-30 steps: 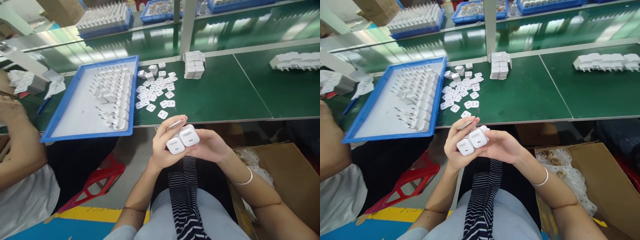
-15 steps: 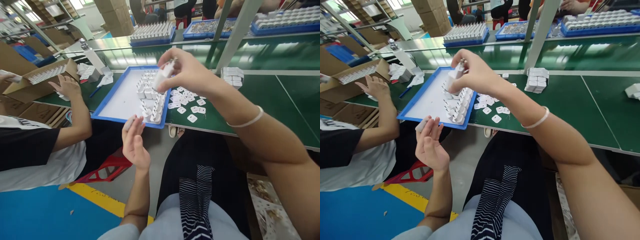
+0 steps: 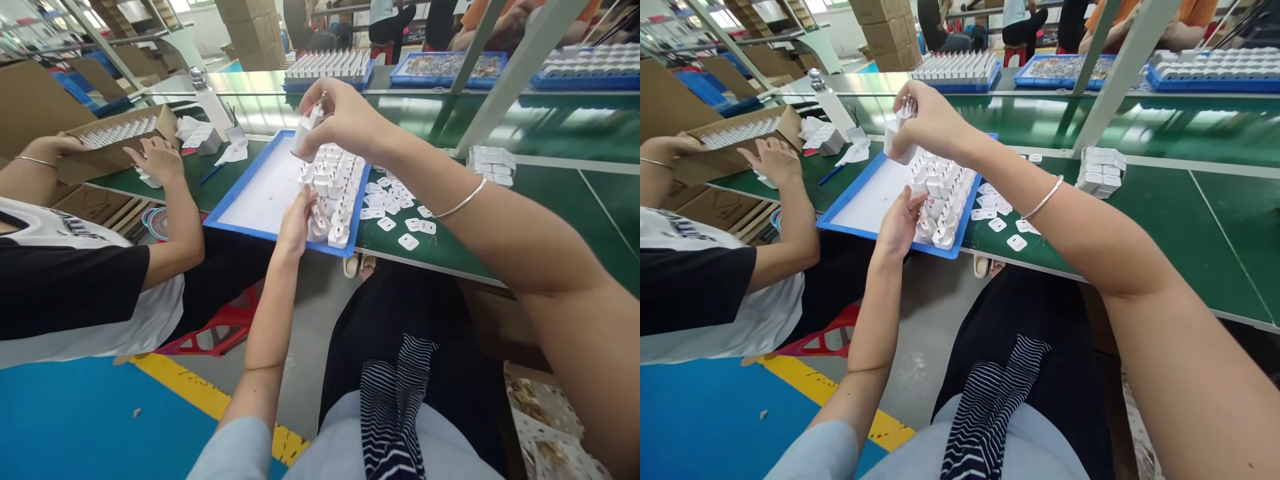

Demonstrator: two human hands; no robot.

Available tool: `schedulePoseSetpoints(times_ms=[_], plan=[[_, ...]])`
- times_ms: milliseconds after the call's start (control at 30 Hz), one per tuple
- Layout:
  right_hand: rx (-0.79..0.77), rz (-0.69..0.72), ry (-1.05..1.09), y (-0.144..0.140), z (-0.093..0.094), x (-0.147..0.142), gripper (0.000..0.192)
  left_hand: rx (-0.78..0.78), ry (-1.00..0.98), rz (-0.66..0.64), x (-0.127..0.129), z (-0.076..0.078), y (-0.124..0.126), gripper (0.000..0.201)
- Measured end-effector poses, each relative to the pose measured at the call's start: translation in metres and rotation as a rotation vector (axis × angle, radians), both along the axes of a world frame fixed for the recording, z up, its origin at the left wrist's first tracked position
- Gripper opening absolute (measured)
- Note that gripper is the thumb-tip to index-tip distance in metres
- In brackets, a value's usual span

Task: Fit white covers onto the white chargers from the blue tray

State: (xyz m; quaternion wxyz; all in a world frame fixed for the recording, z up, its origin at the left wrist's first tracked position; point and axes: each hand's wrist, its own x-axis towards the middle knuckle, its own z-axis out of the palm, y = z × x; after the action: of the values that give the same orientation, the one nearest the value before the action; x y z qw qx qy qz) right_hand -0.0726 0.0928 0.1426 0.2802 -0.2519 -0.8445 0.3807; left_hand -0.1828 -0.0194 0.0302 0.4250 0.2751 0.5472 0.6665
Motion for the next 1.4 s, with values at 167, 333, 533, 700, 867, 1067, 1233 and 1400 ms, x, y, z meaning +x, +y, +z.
schedulePoseSetpoints(times_ms=[167,333,533,700,867,1067,1233,1400], plan=[[-0.185,-0.066,0.067,0.002,-0.008,0.011,0.053,-0.091,-0.106,-0.083,-0.002,0.007,0.001,0.037],[-0.233,-0.053,0.085,0.01,-0.023,0.014,0.05,-0.063,-0.17,-0.094,-0.007,0.001,0.013,0.028],[-0.23,-0.031,0.062,0.013,-0.033,0.017,0.048,-0.187,-0.19,-0.161,-0.004,-0.001,0.011,0.035],[-0.113,-0.023,-0.034,0.017,-0.037,0.011,0.056,-0.101,-0.217,-0.029,-0.002,-0.003,0.006,0.032],[0.054,0.07,-0.173,0.01,-0.037,-0.005,0.068,0.102,-0.142,0.261,-0.011,-0.003,-0.003,0.026],[0.061,0.12,-0.471,-0.029,-0.036,-0.034,0.065,0.079,-0.092,0.197,-0.034,0.002,-0.006,0.028],[0.049,0.189,-0.701,-0.057,-0.032,-0.04,0.056,-0.019,-0.141,-0.059,-0.036,0.003,-0.007,0.056],[0.082,0.216,-0.789,-0.053,-0.023,-0.031,0.056,-0.016,-0.173,-0.062,-0.029,0.004,-0.013,0.057]])
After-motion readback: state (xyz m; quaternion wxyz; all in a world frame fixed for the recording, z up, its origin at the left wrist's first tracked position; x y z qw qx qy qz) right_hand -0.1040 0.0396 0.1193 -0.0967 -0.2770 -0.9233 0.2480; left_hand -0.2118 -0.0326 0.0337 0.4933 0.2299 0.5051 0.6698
